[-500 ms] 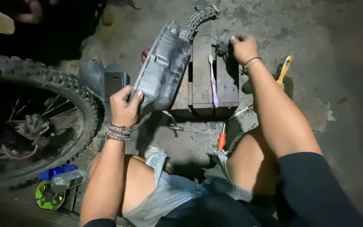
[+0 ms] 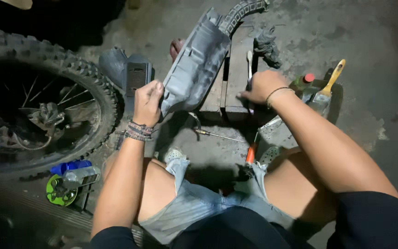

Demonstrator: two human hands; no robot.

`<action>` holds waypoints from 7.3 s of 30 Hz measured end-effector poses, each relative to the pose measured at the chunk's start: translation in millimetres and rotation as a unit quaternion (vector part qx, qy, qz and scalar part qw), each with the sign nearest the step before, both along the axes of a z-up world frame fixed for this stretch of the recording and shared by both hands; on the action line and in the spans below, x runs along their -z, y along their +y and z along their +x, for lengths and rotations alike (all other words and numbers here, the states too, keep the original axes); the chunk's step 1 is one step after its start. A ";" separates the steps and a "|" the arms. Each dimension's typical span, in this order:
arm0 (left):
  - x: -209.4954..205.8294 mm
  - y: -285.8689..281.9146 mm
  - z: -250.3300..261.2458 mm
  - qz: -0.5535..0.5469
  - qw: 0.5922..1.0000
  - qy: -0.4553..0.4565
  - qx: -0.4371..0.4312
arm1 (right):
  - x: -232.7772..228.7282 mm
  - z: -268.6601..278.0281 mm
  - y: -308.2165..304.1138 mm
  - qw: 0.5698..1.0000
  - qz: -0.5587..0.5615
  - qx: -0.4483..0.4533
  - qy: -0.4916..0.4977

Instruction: The person cleans a motorcycle air box and exhaust pipe by wiping them with a cloth and using a brush.

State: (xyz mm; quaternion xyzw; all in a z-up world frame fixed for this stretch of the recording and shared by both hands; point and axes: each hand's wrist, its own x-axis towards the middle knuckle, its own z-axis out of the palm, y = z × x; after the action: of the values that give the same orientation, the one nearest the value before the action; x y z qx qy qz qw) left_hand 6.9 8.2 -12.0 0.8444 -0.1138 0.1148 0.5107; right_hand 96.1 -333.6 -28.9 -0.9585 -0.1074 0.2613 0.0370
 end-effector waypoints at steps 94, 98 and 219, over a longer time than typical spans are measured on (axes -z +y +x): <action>-11.4 9.3 8.2 0.027 0.998 -0.051 0.034 | -8.3 -17.5 25.8 0.884 0.201 -0.276 -0.318; -17.3 2.8 4.2 0.036 0.998 -0.054 0.020 | -2.7 -15.8 19.7 0.893 0.228 -0.198 -0.335; -1.6 15.8 8.6 -0.310 0.937 0.152 0.052 | -7.4 -67.8 78.8 0.776 0.241 -0.347 -0.468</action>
State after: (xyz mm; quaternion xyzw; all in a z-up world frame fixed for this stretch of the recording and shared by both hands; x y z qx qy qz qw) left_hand 15.5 23.9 -10.4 0.6449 -0.0372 -0.0115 0.7633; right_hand 28.3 -254.8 -21.4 -0.8204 -0.4959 -0.2588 0.1187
